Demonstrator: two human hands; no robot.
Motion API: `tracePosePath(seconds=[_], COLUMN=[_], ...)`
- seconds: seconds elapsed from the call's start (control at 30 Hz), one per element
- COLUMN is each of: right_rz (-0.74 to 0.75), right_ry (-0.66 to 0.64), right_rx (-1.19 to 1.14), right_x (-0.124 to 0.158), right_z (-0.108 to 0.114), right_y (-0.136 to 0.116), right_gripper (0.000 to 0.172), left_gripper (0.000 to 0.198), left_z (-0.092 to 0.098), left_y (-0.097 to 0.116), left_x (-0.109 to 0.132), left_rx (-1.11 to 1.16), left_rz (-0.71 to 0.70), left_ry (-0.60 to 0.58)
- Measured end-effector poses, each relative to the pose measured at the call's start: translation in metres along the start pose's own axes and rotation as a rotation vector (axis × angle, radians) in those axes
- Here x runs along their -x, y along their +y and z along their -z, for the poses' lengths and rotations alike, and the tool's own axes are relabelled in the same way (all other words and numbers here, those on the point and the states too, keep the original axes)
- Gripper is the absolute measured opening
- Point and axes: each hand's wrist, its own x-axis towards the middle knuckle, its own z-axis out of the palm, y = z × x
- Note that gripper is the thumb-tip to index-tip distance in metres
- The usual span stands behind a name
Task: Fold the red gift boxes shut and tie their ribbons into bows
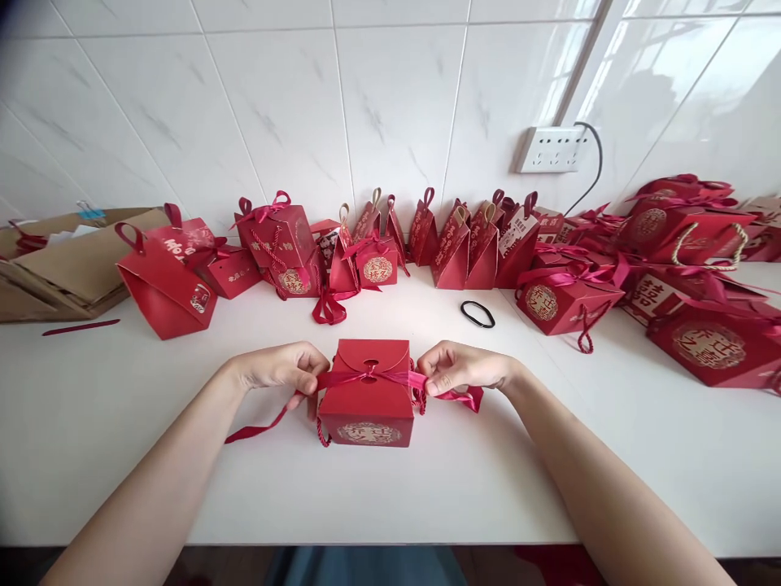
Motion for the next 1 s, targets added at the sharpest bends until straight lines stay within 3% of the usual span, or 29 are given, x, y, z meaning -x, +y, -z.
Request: tracePosePath(seconds=[0.53,1.0], right_rz=[-0.066,-0.092], right_ry=[0.007,-0.001], right_rx=[-0.039,-0.059], right_x=[0.000,-0.008], right_z=[0.005,-0.009], right_y=[0.007,0.000], right_gripper=[0.053,0.047], left_gripper=[0.057,0.055], left_z=[0.002,0.000], left_y=[-0.004,-0.012], left_x=[0.000,-0.012], left_rx=[0.008,0.014], left_rz=[-0.023,0.048], left_ry=[-0.029,-0.014])
